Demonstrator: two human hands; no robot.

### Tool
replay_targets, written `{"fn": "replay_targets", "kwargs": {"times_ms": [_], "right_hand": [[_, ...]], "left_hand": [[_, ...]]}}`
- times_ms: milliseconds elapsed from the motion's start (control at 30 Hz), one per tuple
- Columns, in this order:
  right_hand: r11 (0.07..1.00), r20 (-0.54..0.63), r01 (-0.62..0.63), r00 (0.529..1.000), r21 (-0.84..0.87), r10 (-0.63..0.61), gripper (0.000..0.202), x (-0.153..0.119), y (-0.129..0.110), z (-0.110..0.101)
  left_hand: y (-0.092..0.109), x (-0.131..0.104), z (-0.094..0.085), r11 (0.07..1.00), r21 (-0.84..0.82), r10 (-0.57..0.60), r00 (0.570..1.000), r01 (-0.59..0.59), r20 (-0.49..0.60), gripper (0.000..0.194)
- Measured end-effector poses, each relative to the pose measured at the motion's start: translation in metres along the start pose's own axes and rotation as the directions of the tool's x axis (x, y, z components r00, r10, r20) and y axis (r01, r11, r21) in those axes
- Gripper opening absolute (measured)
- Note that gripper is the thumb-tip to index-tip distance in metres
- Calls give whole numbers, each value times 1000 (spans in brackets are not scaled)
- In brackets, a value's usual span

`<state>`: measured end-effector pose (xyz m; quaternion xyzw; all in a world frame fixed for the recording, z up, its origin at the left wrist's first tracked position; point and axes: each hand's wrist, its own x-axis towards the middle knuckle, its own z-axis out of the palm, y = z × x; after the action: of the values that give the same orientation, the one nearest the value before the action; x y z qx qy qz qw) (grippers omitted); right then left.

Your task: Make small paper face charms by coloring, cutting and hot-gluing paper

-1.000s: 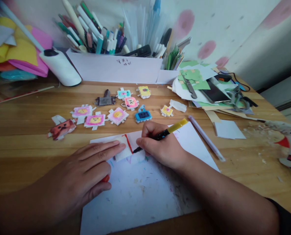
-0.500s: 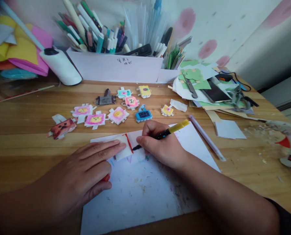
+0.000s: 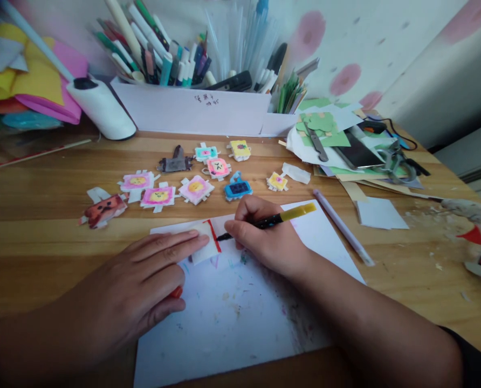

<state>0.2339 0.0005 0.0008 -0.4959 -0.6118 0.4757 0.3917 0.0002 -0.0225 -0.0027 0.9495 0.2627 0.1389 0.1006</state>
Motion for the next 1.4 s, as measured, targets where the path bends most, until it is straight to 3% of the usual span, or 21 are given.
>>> {"fn": "replay_targets", "kwargs": {"times_ms": [933,1400], "right_hand": [[997,90,-29,996,78,22,21,1,-1,1],[998,72,-3,997,70,-2,22,0,-1,1]], "left_hand": [[0,0,1,1000,29,4,999,-2,-51,22],[1,0,1,1000,9,-4,998,5,-58,26]]}}
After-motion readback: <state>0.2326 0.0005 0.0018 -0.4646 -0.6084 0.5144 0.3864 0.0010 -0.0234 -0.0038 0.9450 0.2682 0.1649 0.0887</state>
